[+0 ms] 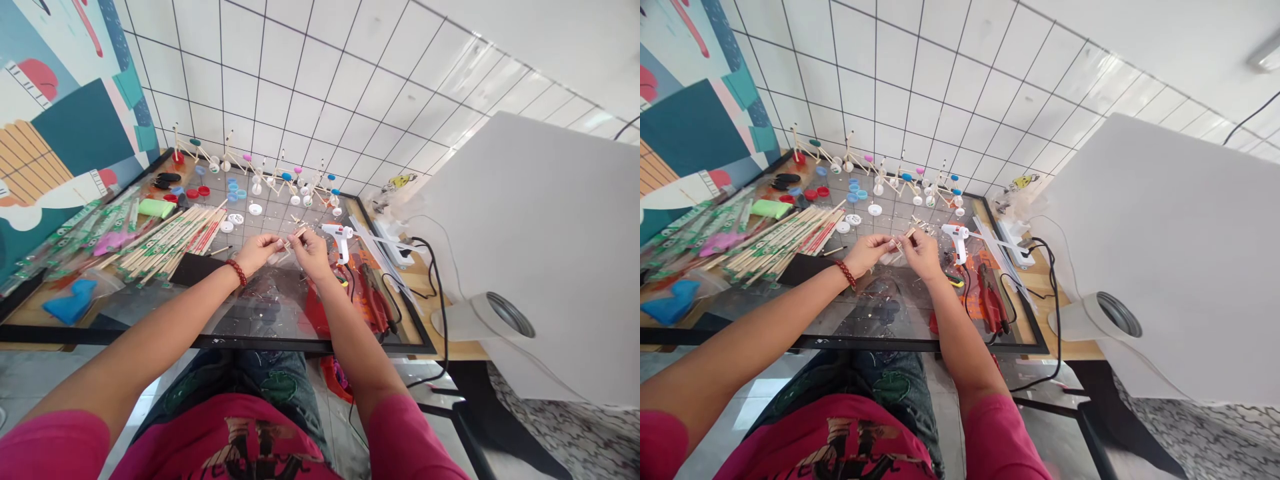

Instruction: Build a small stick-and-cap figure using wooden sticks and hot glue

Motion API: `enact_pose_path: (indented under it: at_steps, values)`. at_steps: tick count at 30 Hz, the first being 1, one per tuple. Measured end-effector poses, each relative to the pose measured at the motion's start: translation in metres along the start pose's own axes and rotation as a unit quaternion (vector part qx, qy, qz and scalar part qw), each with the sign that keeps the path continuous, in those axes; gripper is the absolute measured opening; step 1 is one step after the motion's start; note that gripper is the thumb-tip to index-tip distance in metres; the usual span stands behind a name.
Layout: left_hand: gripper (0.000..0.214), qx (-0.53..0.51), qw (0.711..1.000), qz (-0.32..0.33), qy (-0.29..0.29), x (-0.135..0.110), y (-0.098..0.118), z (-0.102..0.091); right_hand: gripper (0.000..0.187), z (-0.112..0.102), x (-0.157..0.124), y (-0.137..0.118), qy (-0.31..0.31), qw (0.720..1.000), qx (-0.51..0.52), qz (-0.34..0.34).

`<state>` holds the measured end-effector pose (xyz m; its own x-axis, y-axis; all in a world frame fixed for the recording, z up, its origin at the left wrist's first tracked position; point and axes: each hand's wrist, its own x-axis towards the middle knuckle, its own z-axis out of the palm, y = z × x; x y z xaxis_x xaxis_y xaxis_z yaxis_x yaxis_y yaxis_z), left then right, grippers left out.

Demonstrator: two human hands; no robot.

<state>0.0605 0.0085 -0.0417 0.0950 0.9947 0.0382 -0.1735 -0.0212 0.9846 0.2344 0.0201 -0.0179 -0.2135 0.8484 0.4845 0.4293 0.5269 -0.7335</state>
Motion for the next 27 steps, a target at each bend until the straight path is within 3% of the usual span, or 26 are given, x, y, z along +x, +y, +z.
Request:
enact_pose_path:
  at_steps: [27]
  values:
    - [0.041, -0.034, 0.999, 0.008, 0.015, -0.0003, 0.0007, -0.0003, 0.042, 0.0002, 0.0003, -0.0015, 0.013, 0.999, 0.042, 0.007]
